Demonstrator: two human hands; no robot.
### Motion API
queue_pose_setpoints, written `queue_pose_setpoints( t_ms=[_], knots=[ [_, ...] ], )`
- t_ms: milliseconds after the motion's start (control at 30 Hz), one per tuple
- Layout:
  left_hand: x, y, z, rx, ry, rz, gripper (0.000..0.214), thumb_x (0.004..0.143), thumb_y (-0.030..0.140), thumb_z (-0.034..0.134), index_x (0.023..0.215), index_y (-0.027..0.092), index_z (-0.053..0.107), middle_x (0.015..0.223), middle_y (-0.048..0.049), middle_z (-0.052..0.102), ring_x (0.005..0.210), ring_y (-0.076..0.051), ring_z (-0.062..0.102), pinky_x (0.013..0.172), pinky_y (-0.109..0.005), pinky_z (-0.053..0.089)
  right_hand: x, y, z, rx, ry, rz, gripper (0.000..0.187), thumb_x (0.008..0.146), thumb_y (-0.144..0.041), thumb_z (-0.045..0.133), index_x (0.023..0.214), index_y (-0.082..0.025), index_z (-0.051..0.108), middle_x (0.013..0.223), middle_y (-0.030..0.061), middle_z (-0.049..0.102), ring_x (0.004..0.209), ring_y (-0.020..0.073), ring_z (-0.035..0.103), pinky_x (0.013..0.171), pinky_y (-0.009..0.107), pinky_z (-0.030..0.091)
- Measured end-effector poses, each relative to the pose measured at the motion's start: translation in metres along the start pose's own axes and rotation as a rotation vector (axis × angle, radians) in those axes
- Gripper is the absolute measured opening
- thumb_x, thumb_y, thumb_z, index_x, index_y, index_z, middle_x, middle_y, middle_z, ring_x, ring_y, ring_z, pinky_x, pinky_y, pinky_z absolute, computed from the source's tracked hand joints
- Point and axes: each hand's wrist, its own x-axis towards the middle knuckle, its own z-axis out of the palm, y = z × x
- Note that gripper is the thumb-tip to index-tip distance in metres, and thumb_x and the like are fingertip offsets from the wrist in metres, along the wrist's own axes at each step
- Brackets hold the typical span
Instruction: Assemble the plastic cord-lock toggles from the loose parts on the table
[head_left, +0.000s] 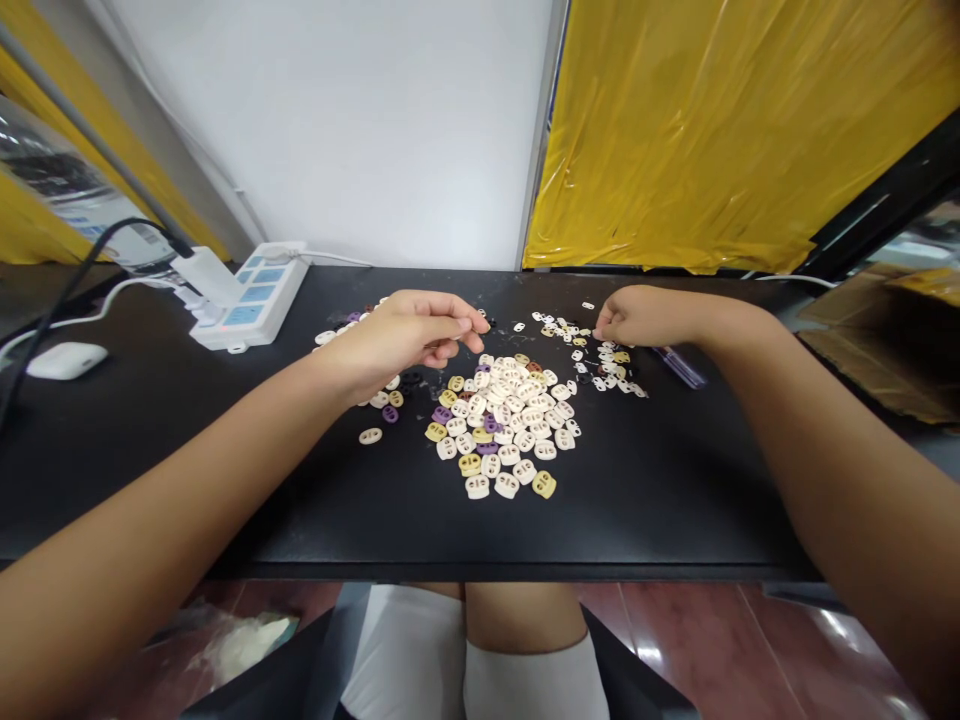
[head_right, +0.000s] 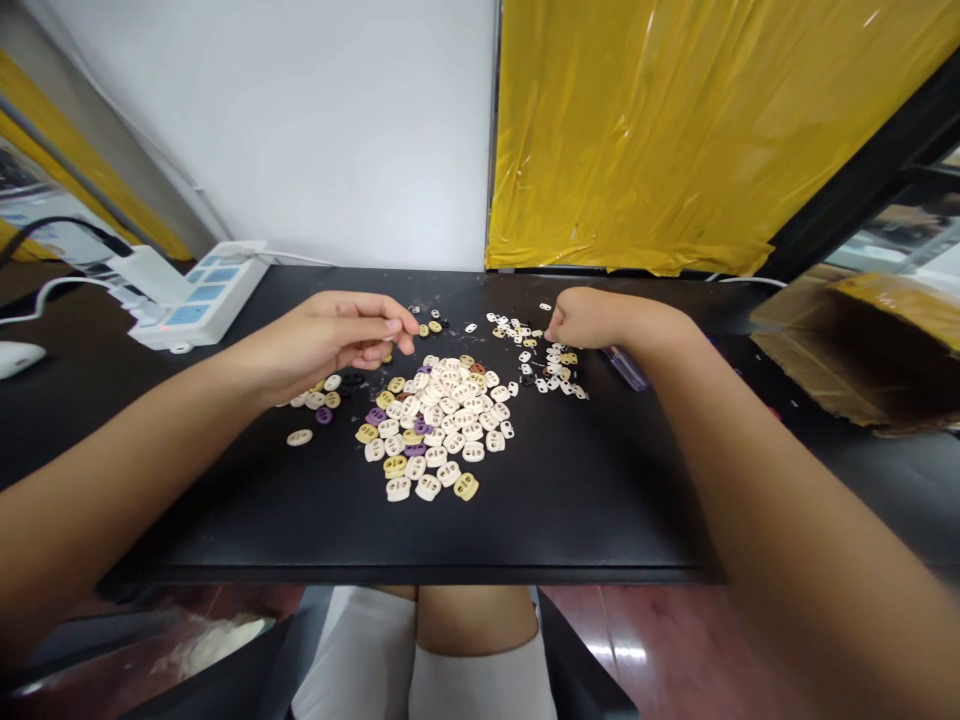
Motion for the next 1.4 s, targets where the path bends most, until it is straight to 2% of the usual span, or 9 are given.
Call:
queue_pose_setpoints(
  t_ms=[133,233,333,533,667,833,967,1133,1400],
  knots=[
    [0.000,-0.001,-0.002,0.010,-0.002,-0.009,0.014,0.082,0.011,0.064,0.082,0.013,0.078,0.080,-0.0116,0.071,0.053,-0.006,0.042,0.048,-0.021,0.029,-0.002,-0.004,-0.004,-0.037,-0.145,0.022,0.038,0.079,-0.034,0.064,0.049,-0.023,0.042,0.053,-0.0009,0.041,0.050,0.0147,0.036,0.051,0.033,0.030],
    [0.000,0.000,-0.003,0.021,-0.003,-0.008,0.013,0.083,0.012,0.065,0.083,0.013,0.078,0.081,-0.0122,0.073,0.052,-0.006,0.040,0.047,-0.021,0.028,-0.002,-0.004,-0.006,-0.003,-0.149,0.031,0.036,0.082,-0.036,0.062,0.051,-0.023,0.047,0.053,0.0001,0.045,0.049,0.0148,0.039,0.050,0.032,0.031],
    [-0.002,0.003,-0.001,0.048,0.003,0.008,0.007,0.083,0.015,0.070,0.083,0.013,0.077,0.089,-0.0142,0.078,0.053,-0.006,0.041,0.048,-0.022,0.029,-0.002,-0.003,-0.007,0.062,-0.128,0.069,0.032,0.082,-0.037,0.063,0.054,-0.022,0.054,0.056,0.0007,0.052,0.049,0.0146,0.044,0.049,0.031,0.034],
    [-0.005,0.004,0.005,0.075,0.039,0.051,0.012,0.080,0.018,0.078,0.091,0.014,0.078,0.106,-0.0132,0.079,0.080,-0.013,0.066,0.063,-0.021,0.046,-0.009,-0.015,-0.006,0.405,0.056,0.045,0.014,0.078,-0.032,0.073,0.070,-0.022,0.068,0.068,0.0010,0.063,0.058,0.0136,0.053,0.056,0.030,0.044],
    [-0.004,0.000,0.006,0.028,0.020,0.041,0.016,0.082,0.016,0.076,0.098,0.013,0.079,0.103,-0.0111,0.079,0.078,-0.011,0.069,0.075,-0.022,0.054,-0.014,-0.041,0.002,0.722,0.052,-0.053,0.010,0.074,-0.028,0.080,0.076,-0.022,0.073,0.078,0.0032,0.072,0.069,0.0152,0.064,0.070,0.032,0.055],
    [-0.003,-0.006,0.009,-0.068,0.025,0.022,0.022,0.081,0.013,0.077,0.102,0.011,0.075,0.090,-0.0090,0.079,0.087,-0.016,0.076,0.087,-0.029,0.059,-0.022,-0.083,0.022,1.026,0.008,-0.193,0.011,0.077,-0.027,0.082,0.080,-0.020,0.074,0.083,0.0050,0.076,0.074,0.0145,0.069,0.072,0.030,0.058],
    [-0.002,-0.008,0.012,-0.098,0.032,0.024,0.017,0.078,0.010,0.078,0.094,0.010,0.074,0.085,-0.0088,0.079,0.082,-0.015,0.077,0.084,-0.027,0.061,-0.023,-0.102,0.039,1.129,0.041,-0.220,0.021,0.072,-0.030,0.089,0.077,-0.016,0.074,0.072,0.0035,0.073,0.065,0.0120,0.067,0.065,0.027,0.056],
    [-0.004,-0.006,0.013,-0.087,0.056,0.023,0.013,0.080,0.013,0.078,0.091,0.010,0.073,0.083,-0.0088,0.080,0.081,-0.016,0.078,0.082,-0.027,0.062,-0.019,-0.106,0.049,1.223,0.106,-0.219,0.027,0.066,-0.030,0.093,0.074,-0.015,0.072,0.066,0.0015,0.071,0.061,0.0112,0.065,0.060,0.025,0.055],
    [-0.004,-0.005,0.012,-0.017,0.089,0.040,0.011,0.080,0.016,0.079,0.088,0.012,0.073,0.081,-0.0079,0.081,0.080,-0.017,0.079,0.083,-0.029,0.064,-0.018,-0.106,0.052,1.241,0.219,-0.291,0.019,0.070,-0.025,0.088,0.074,-0.014,0.072,0.067,0.0025,0.071,0.059,0.0114,0.064,0.058,0.025,0.053]
  ],
)
